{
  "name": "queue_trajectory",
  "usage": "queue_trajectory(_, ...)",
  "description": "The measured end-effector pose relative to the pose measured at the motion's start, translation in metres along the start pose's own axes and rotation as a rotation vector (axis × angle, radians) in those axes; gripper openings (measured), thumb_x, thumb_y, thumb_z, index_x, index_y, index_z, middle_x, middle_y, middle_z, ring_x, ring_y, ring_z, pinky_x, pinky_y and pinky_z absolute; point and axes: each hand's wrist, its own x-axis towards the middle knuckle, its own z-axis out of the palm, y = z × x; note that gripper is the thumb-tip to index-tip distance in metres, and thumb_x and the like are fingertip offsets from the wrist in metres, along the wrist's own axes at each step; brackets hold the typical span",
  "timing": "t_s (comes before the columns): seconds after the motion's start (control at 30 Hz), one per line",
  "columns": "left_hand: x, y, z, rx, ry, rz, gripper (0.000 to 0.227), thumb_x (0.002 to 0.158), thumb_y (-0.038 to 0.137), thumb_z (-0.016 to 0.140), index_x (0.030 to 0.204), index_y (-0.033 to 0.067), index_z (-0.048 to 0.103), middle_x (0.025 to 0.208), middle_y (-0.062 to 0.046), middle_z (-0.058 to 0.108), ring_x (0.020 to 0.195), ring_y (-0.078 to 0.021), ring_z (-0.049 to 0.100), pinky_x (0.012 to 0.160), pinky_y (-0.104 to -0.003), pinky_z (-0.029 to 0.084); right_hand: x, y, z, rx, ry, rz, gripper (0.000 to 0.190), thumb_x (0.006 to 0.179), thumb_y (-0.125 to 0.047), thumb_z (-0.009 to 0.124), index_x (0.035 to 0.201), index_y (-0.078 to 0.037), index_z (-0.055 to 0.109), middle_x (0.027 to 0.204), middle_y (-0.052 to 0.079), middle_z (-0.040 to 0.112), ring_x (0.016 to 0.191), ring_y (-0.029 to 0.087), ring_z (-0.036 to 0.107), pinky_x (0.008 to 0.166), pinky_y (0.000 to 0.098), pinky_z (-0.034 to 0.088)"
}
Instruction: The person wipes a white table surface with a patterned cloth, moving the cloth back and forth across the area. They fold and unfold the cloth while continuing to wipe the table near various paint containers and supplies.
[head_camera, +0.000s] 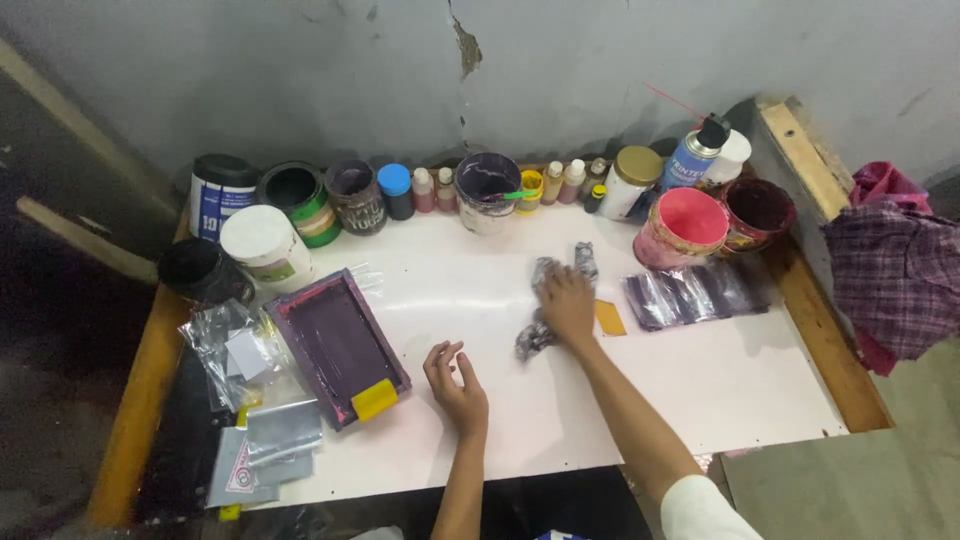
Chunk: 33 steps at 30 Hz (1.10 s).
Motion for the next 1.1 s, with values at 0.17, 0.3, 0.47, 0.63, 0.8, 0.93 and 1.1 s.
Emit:
queue_trajectory(0.17, 0.000, -0.002, 0.003, -0.052, 0.034, 0.054, 0.018, 0.105, 0.022, 0.054, 0.113, 0.0158, 0.069, 0.126, -0.004, 0.056, 0.115, -0.0227, 0.062, 0.089, -0.037, 0.050, -0.081, -0.068, -0.063, 0.361, -0.220, -0.146, 0.047, 0.104, -0.038, 0.046, 0.135, -0.009, 0.065, 0.145, 0.013, 0.060, 0.137, 0.036, 0.052, 0.113, 0.0555, 0.035)
queue_trajectory(0.3, 0.001, 0.008, 0.001, -0.129, 0.023, 0.062, 0.022, 0.103, 0.020, 0.054, 0.111, 0.0118, 0.072, 0.126, -0.006, 0.059, 0.118, -0.0230, 0.061, 0.092, -0.039, 0.049, -0.143, -0.081, -0.111, 0.457, -0.455, -0.487, 0.056, 0.108, -0.044, 0.029, 0.155, -0.016, 0.042, 0.162, 0.011, 0.036, 0.152, 0.032, 0.026, 0.122, 0.0522, 0.012)
queue_trajectory(0.47, 0.003, 0.004, 0.003, -0.150, 0.029, 0.135, 0.021, 0.103, 0.021, 0.055, 0.111, 0.0109, 0.071, 0.122, -0.009, 0.060, 0.117, -0.0245, 0.062, 0.092, -0.037, 0.051, -0.082, -0.047, -0.067, 0.556, -0.381, -0.588, 0.046, 0.104, -0.040, 0.041, 0.138, -0.015, 0.061, 0.151, 0.012, 0.052, 0.142, 0.033, 0.043, 0.119, 0.0531, 0.025)
queue_trajectory(0.63, 0.000, 0.016, -0.003, -0.146, 0.009, 0.279, 0.019, 0.103, 0.011, 0.054, 0.110, 0.0063, 0.070, 0.117, -0.012, 0.060, 0.115, -0.0268, 0.063, 0.099, -0.038, 0.054, 0.016, -0.054, 0.012, 0.453, -0.015, -0.523, 0.039, 0.104, -0.031, 0.052, 0.123, -0.002, 0.072, 0.133, 0.023, 0.066, 0.128, 0.038, 0.059, 0.112, 0.0503, 0.039)
queue_trajectory(0.8, 0.001, 0.026, -0.007, -0.165, -0.003, 0.468, 0.018, 0.100, 0.003, 0.056, 0.112, 0.0056, 0.069, 0.114, -0.013, 0.062, 0.106, -0.0277, 0.066, 0.094, -0.039, 0.056, 0.030, -0.141, 0.013, 0.400, -0.132, -0.460, 0.043, 0.101, -0.039, 0.050, 0.126, -0.012, 0.072, 0.148, 0.011, 0.058, 0.134, 0.038, 0.050, 0.113, 0.0534, 0.031)
queue_trajectory(0.93, 0.001, 0.030, -0.018, -0.157, 0.019, 0.433, 0.019, 0.101, 0.005, 0.056, 0.116, 0.0065, 0.068, 0.116, -0.012, 0.060, 0.101, -0.0224, 0.068, 0.080, -0.027, 0.063, -0.011, -0.164, -0.015, 0.473, -0.234, -0.756, 0.051, 0.106, -0.043, 0.043, 0.148, -0.016, 0.053, 0.157, 0.009, 0.049, 0.151, 0.035, 0.033, 0.119, 0.0593, 0.023)
queue_trajectory(1.1, -0.001, 0.023, -0.017, -0.191, 0.034, 0.268, 0.020, 0.101, 0.009, 0.053, 0.116, 0.0073, 0.067, 0.119, -0.014, 0.061, 0.098, -0.0206, 0.067, 0.059, -0.021, 0.057, 0.011, -0.165, -0.026, 0.683, -0.272, -0.968, 0.038, 0.104, -0.041, 0.051, 0.129, -0.019, 0.071, 0.151, 0.009, 0.055, 0.140, 0.036, 0.051, 0.115, 0.0555, 0.037)
